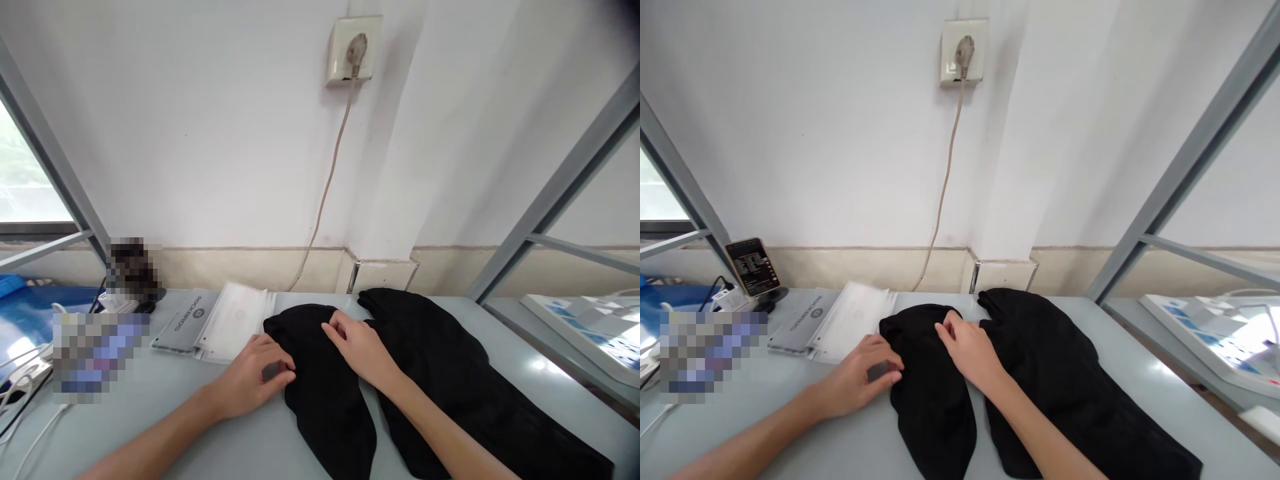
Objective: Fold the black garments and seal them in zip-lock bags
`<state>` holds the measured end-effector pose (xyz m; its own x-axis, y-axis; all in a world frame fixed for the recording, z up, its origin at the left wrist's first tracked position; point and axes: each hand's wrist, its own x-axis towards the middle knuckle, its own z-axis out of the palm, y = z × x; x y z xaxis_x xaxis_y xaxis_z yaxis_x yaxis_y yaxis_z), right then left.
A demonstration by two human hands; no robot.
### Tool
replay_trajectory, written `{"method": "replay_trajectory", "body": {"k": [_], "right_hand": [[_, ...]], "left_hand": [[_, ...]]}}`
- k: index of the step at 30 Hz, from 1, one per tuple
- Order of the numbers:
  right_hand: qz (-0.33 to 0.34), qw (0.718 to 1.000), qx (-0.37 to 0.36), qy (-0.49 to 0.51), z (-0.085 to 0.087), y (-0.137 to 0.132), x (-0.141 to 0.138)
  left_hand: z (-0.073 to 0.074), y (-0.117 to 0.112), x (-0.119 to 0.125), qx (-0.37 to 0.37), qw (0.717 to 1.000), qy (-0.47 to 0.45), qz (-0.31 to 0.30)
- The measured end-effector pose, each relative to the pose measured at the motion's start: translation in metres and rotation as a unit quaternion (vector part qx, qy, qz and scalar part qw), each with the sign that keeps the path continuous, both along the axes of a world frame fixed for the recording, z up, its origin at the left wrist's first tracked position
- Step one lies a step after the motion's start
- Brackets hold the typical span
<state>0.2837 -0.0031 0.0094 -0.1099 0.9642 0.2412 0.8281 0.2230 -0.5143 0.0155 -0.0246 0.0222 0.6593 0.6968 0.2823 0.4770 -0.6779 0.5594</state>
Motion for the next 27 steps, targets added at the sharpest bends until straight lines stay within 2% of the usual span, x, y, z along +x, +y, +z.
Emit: {"method": "replay_trajectory", "body": {"k": [3, 7, 11, 15, 19, 21, 23, 25, 27], "right_hand": [[0.034, 0.998, -0.054, 0.024, 0.004, -0.003, -0.003], [0.080, 0.993, -0.023, 0.079, -0.005, -0.004, -0.004], [0.145, 0.989, -0.011, 0.043, -0.007, -0.007, -0.005], [0.156, 0.988, 0.015, 0.002, 0.004, -0.014, -0.010], [0.197, 0.980, 0.002, -0.029, 0.008, -0.016, -0.011], [0.192, 0.981, -0.023, 0.025, 0.006, -0.015, -0.011], [0.169, 0.977, -0.053, 0.122, 0.006, -0.014, -0.012], [0.174, 0.958, -0.076, 0.216, 0.009, -0.015, -0.015], [0.215, 0.935, -0.081, 0.269, 0.014, -0.017, -0.017]], "left_hand": [[-0.002, -0.003, 0.001, 0.001, 0.999, 0.042, -0.035], [-0.016, 0.000, -0.003, 0.036, 0.997, 0.066, 0.003], [-0.023, 0.006, -0.005, 0.071, 0.995, 0.055, 0.051], [-0.021, 0.010, -0.002, 0.093, 0.994, 0.029, 0.053], [-0.019, 0.009, -0.002, 0.111, 0.991, 0.005, 0.069], [-0.017, 0.007, -0.003, 0.093, 0.993, -0.006, 0.072], [-0.013, 0.003, -0.004, 0.064, 0.996, -0.010, 0.053], [-0.010, 0.000, -0.003, 0.042, 0.999, -0.010, 0.028], [-0.010, -0.003, -0.001, 0.031, 0.999, -0.007, 0.017]]}}
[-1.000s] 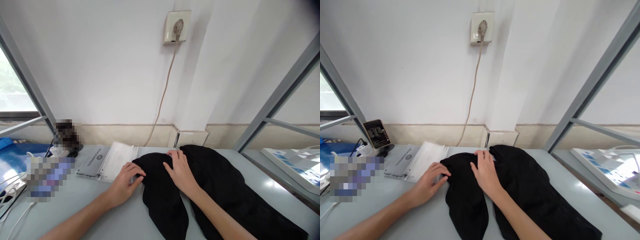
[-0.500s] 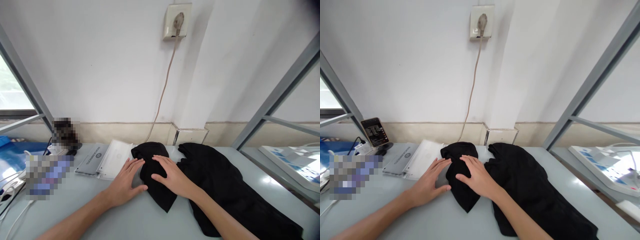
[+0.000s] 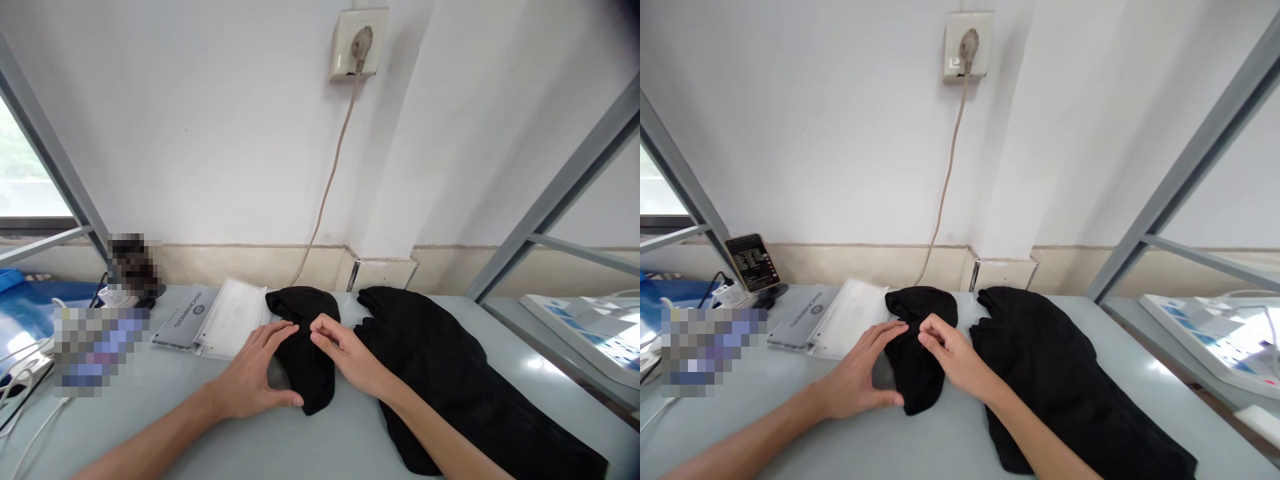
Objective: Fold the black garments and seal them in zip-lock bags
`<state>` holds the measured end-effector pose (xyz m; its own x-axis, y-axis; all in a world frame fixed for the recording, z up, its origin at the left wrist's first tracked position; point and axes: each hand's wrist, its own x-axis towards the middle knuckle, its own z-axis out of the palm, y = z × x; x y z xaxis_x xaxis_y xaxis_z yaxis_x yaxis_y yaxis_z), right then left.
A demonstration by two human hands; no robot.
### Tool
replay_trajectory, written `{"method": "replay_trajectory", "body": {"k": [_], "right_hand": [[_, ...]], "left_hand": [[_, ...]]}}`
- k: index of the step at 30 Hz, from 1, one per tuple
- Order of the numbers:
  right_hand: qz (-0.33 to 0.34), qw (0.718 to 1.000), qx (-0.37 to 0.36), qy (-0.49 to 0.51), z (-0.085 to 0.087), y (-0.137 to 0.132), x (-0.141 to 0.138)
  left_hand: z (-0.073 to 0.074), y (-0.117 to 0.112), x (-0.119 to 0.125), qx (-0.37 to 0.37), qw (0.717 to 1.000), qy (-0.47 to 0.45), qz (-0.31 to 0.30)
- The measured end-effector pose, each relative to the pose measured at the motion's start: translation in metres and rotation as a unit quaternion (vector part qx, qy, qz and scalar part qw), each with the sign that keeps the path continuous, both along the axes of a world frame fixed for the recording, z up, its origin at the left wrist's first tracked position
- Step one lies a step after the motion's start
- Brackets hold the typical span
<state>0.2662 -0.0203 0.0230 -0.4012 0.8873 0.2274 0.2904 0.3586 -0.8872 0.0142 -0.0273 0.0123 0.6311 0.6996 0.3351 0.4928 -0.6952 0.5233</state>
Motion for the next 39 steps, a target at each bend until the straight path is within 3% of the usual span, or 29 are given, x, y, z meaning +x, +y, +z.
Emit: {"method": "replay_trajectory", "body": {"k": [4, 7, 11, 14, 17, 20, 23, 26, 28, 30, 34, 39], "right_hand": [[0.050, 0.999, 0.018, 0.002, 0.004, -0.008, -0.006], [0.011, 0.996, 0.041, -0.084, -0.002, -0.013, -0.010], [-0.030, 0.983, 0.125, -0.129, -0.010, -0.010, -0.013], [-0.123, 0.982, 0.129, -0.062, -0.013, -0.002, -0.008], [-0.222, 0.968, 0.097, 0.065, -0.011, 0.010, 0.001], [-0.256, 0.954, 0.057, 0.147, -0.006, 0.016, 0.007], [-0.193, 0.970, -0.008, 0.149, 0.001, 0.011, 0.007], [-0.015, 0.989, -0.080, 0.122, 0.007, 0.000, 0.001], [0.078, 0.985, -0.108, 0.106, 0.007, -0.006, -0.004], [0.098, 0.985, -0.110, 0.093, 0.005, -0.008, -0.008], [-0.018, 0.993, -0.064, 0.099, -0.005, 0.000, -0.010], [-0.173, 0.982, 0.027, 0.075, -0.009, 0.006, -0.003]], "left_hand": [[-0.005, 0.002, 0.003, -0.025, 0.999, -0.021, 0.039], [-0.008, 0.004, 0.003, -0.077, 0.990, -0.084, 0.086], [-0.009, 0.004, 0.003, -0.098, 0.986, -0.117, 0.061], [-0.009, 0.004, 0.003, -0.094, 0.985, -0.133, 0.053], [-0.006, 0.005, 0.002, -0.091, 0.980, -0.152, 0.085], [-0.001, 0.004, 0.001, -0.101, 0.980, -0.145, 0.097], [0.001, 0.000, -0.001, -0.122, 0.985, -0.112, 0.053], [-0.002, -0.003, -0.001, -0.100, 0.993, -0.068, 0.014], [-0.005, -0.003, 0.000, -0.082, 0.995, -0.055, 0.016], [-0.005, -0.001, 0.001, -0.069, 0.995, -0.065, 0.038], [-0.003, 0.005, 0.003, -0.060, 0.981, -0.140, 0.120], [-0.005, 0.011, 0.003, -0.059, 0.948, -0.236, 0.206]]}}
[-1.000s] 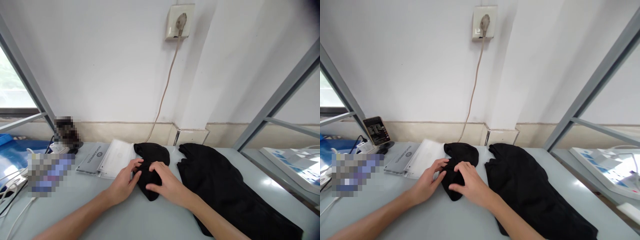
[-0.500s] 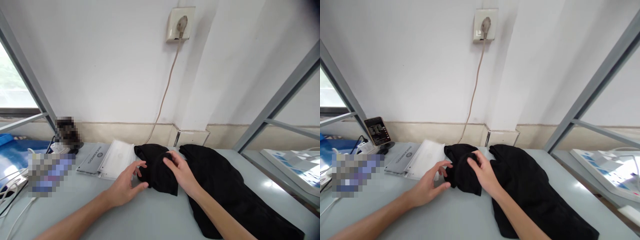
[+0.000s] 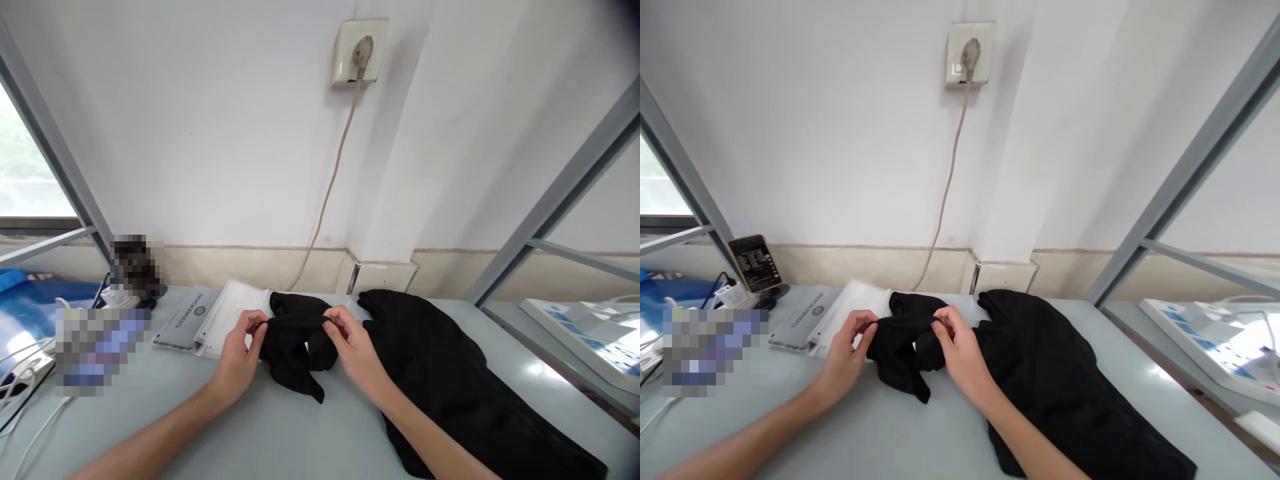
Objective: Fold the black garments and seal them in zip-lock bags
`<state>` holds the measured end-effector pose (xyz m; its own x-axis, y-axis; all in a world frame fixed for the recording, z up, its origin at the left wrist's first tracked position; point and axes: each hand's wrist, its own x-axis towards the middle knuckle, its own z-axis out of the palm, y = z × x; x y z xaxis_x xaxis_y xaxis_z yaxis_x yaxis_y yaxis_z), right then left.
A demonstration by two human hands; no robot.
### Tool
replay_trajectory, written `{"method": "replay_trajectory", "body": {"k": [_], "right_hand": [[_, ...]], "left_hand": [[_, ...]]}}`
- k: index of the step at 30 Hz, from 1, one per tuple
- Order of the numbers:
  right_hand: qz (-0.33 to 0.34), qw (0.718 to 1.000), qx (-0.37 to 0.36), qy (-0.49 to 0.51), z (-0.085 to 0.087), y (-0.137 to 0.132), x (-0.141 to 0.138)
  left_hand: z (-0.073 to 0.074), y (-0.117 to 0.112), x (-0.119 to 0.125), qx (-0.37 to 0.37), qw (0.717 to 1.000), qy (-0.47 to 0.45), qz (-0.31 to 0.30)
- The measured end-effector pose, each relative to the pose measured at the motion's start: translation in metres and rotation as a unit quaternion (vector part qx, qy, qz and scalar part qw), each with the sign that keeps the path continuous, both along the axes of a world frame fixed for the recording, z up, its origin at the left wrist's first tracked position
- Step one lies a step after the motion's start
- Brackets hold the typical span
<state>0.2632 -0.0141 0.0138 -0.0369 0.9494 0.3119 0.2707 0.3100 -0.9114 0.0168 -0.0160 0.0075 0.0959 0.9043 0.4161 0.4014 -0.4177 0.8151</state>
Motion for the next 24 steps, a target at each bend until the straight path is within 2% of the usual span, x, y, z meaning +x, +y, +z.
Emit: {"method": "replay_trajectory", "body": {"k": [2, 4, 8, 11, 15, 17, 20, 22, 24], "right_hand": [[-0.045, 0.999, 0.023, -0.013, 0.002, -0.001, 0.003], [-0.051, 0.998, 0.032, -0.017, 0.004, -0.002, 0.004], [-0.027, 0.999, 0.030, -0.035, 0.007, -0.003, 0.002], [-0.014, 0.997, 0.049, -0.052, 0.009, -0.006, -0.002], [0.074, 0.992, 0.022, -0.097, 0.020, -0.015, -0.001], [0.132, 0.982, -0.013, -0.133, 0.028, -0.019, 0.002], [0.179, 0.968, -0.017, -0.174, 0.034, -0.020, 0.009], [0.150, 0.969, 0.015, -0.193, 0.029, -0.016, 0.012], [0.081, 0.972, 0.070, -0.208, 0.020, -0.012, 0.013]], "left_hand": [[0.000, 0.001, -0.001, 0.009, 0.999, -0.022, 0.023], [0.004, 0.000, -0.001, 0.016, 0.999, -0.027, 0.028], [0.015, -0.009, -0.002, -0.001, 0.999, 0.020, -0.035], [0.016, -0.016, 0.001, -0.008, 0.993, 0.086, -0.079], [0.008, -0.016, 0.006, 0.049, 0.984, 0.163, -0.045], [0.005, -0.012, 0.006, 0.091, 0.981, 0.171, -0.032], [0.007, -0.008, 0.001, 0.126, 0.979, 0.160, -0.015], [0.011, -0.009, -0.002, 0.142, 0.976, 0.162, -0.025], [0.015, -0.013, -0.001, 0.152, 0.969, 0.184, -0.069]]}}
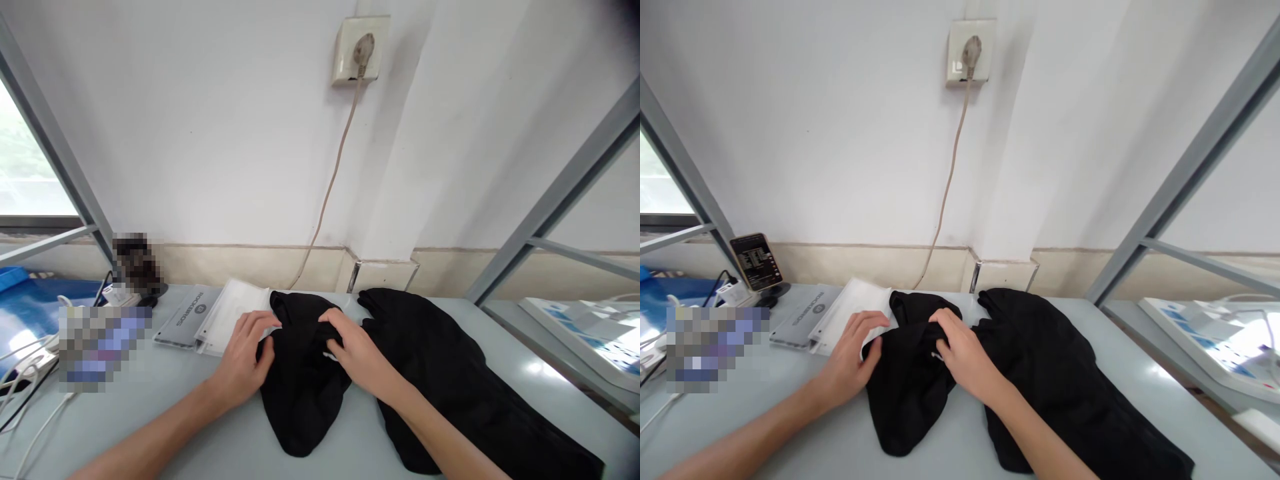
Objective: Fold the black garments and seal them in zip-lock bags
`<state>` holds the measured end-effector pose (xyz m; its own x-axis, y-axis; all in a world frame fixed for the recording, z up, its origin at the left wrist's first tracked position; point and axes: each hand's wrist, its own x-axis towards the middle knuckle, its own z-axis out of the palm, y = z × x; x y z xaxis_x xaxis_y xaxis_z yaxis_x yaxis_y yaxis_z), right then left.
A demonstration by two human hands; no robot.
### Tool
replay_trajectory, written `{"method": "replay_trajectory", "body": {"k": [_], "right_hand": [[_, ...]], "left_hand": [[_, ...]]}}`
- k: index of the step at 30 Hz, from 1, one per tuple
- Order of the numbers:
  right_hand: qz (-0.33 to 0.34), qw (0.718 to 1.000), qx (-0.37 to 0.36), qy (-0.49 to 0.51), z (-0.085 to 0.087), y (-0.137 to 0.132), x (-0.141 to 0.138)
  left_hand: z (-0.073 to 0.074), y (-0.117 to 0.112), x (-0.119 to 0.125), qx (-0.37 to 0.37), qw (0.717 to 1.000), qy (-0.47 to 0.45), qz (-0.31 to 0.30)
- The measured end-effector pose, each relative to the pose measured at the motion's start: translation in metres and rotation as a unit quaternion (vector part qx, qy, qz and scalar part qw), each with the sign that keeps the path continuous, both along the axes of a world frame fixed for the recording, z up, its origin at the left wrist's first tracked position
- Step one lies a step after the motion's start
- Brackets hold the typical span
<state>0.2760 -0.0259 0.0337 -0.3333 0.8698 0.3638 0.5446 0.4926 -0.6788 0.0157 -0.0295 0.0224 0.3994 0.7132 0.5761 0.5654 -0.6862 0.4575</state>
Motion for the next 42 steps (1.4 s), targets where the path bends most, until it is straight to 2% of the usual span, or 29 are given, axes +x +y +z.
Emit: {"method": "replay_trajectory", "body": {"k": [2, 4, 7, 10, 13, 16, 19, 22, 24, 26, 28, 29, 30, 31, 32, 34, 35, 36, 37, 38, 40, 42], "right_hand": [[-0.057, 0.997, 0.050, -0.003, -0.008, 0.002, -0.003], [-0.095, 0.994, 0.055, 0.004, -0.011, 0.001, -0.008], [-0.096, 0.995, 0.023, 0.015, -0.008, -0.004, -0.015], [-0.090, 0.995, -0.004, -0.034, -0.004, -0.006, -0.015], [-0.153, 0.982, 0.004, -0.107, -0.005, -0.001, -0.006], [-0.195, 0.973, 0.013, -0.124, -0.005, 0.003, 0.001], [-0.159, 0.984, 0.021, -0.080, 0.004, 0.002, 0.004], [-0.074, 0.997, -0.019, -0.026, 0.023, -0.003, 0.010], [0.018, 0.995, -0.101, -0.014, 0.036, -0.007, 0.018], [0.114, 0.969, -0.220, -0.005, 0.046, -0.010, 0.029], [0.204, 0.910, -0.361, -0.010, 0.050, -0.011, 0.039], [0.232, 0.874, -0.427, -0.009, 0.050, -0.010, 0.043], [0.237, 0.854, -0.463, -0.003, 0.048, -0.009, 0.045], [0.221, 0.854, -0.472, 0.006, 0.045, -0.006, 0.046], [0.183, 0.876, -0.447, 0.014, 0.041, -0.002, 0.046], [0.055, 0.944, -0.325, 0.006, 0.028, 0.007, 0.042], [-0.022, 0.969, -0.244, -0.031, 0.020, 0.012, 0.040], [-0.097, 0.978, -0.163, -0.087, 0.011, 0.018, 0.037], [-0.161, 0.971, -0.111, -0.138, 0.002, 0.023, 0.035], [-0.196, 0.960, -0.096, -0.175, -0.007, 0.027, 0.033], [-0.213, 0.947, -0.114, -0.211, -0.023, 0.035, 0.031], [-0.212, 0.948, -0.118, -0.206, -0.034, 0.039, 0.032]], "left_hand": [[0.001, -0.005, 0.005, -0.022, 0.997, 0.053, -0.052], [-0.003, -0.009, 0.012, -0.057, 0.990, 0.096, -0.082], [-0.012, -0.010, 0.020, -0.068, 0.989, 0.116, -0.067], [-0.016, -0.007, 0.019, -0.042, 0.992, 0.114, -0.027], [-0.014, -0.007, 0.014, 0.000, 0.994, 0.110, 0.002], [-0.009, -0.009, 0.011, 0.051, 0.990, 0.131, -0.008], [-0.005, -0.009, 0.008, 0.104, 0.988, 0.107, -0.029], [0.000, -0.008, 0.003, 0.127, 0.988, 0.012, -0.089], [0.006, -0.008, -0.002, 0.083, 0.983, -0.072, -0.149], [0.014, -0.011, -0.005, -0.028, 0.968, -0.150, -0.197], [0.022, -0.015, -0.005, -0.216, 0.932, -0.183, -0.228], [0.024, -0.016, -0.004, -0.310, 0.898, -0.168, -0.263], [0.025, -0.018, -0.002, -0.380, 0.866, -0.152, -0.288], [0.026, -0.019, -0.001, -0.425, 0.843, -0.150, -0.294], [0.025, -0.019, 0.001, -0.435, 0.842, -0.152, -0.281], [0.021, -0.019, 0.005, -0.388, 0.887, -0.116, -0.220], [0.019, -0.018, 0.006, -0.344, 0.917, -0.084, -0.186], [0.017, -0.018, 0.007, -0.299, 0.940, -0.043, -0.157], [0.016, -0.018, 0.007, -0.262, 0.955, -0.002, -0.140], [0.016, -0.018, 0.008, -0.239, 0.961, 0.034, -0.135], [0.017, -0.020, 0.008, -0.222, 0.959, 0.090, -0.155], [0.019, -0.023, 0.009, -0.227, 0.948, 0.122, -0.187]]}}
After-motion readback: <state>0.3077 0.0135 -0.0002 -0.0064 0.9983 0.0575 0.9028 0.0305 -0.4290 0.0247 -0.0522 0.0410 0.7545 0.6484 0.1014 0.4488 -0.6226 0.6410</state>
